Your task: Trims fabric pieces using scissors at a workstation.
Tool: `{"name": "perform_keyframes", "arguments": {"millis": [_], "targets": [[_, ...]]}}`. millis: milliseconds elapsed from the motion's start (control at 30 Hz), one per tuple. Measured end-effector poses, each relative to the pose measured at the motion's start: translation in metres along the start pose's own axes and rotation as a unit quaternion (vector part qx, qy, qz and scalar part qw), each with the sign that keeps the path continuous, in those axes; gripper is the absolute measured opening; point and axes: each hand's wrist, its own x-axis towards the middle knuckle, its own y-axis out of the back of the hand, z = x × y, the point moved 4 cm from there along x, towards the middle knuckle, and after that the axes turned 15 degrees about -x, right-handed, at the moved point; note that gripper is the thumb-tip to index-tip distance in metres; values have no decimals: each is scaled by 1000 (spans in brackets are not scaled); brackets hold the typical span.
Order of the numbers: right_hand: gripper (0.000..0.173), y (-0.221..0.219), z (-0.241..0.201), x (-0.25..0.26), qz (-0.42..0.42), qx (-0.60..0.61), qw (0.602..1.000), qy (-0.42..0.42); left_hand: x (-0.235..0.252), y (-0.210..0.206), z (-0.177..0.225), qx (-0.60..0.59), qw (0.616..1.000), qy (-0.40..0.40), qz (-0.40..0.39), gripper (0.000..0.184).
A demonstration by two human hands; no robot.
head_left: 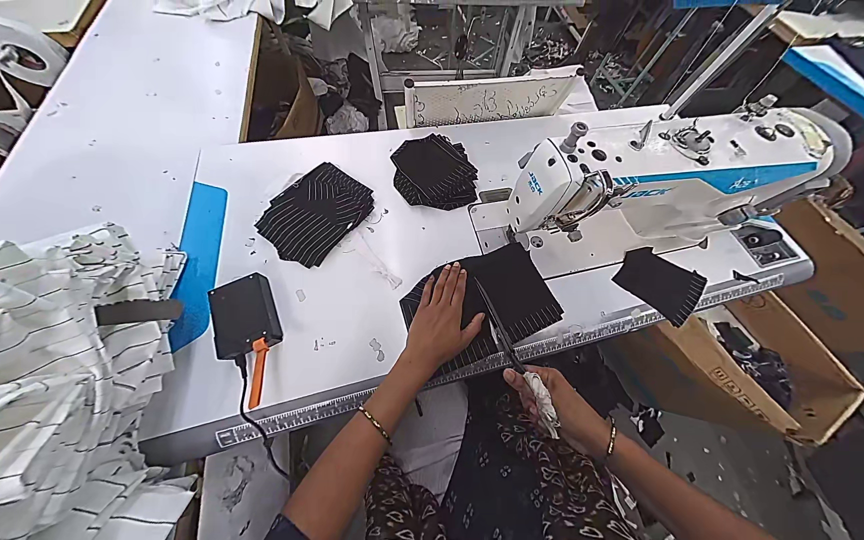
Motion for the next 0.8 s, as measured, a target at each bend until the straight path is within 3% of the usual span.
{"name": "perform_keyframes", "arguments": {"millis": [200, 300, 433, 533, 700, 800], "targets": [[34, 4, -22, 11, -24, -4, 1000, -8, -3, 2, 2, -45, 997, -46, 47, 76], [33, 8, -21, 13, -14, -3, 1000, 6, -8, 3, 3, -76, 984, -146, 75, 48], [33, 13, -9, -5, -8, 17, 1000, -4, -17, 8, 6, -85, 963, -256, 9, 19], [32, 10, 7, -25, -23, 30, 999, -26, -27, 19, 13, -74, 976, -207, -1, 28], [29, 0, 21, -37, -28, 33, 998, -43, -15, 12, 11, -67, 990, -67, 100, 33], [32, 7, 28, -40, -25, 27, 999, -29, -5, 10, -2, -60, 995, 2, 82, 58]]}}
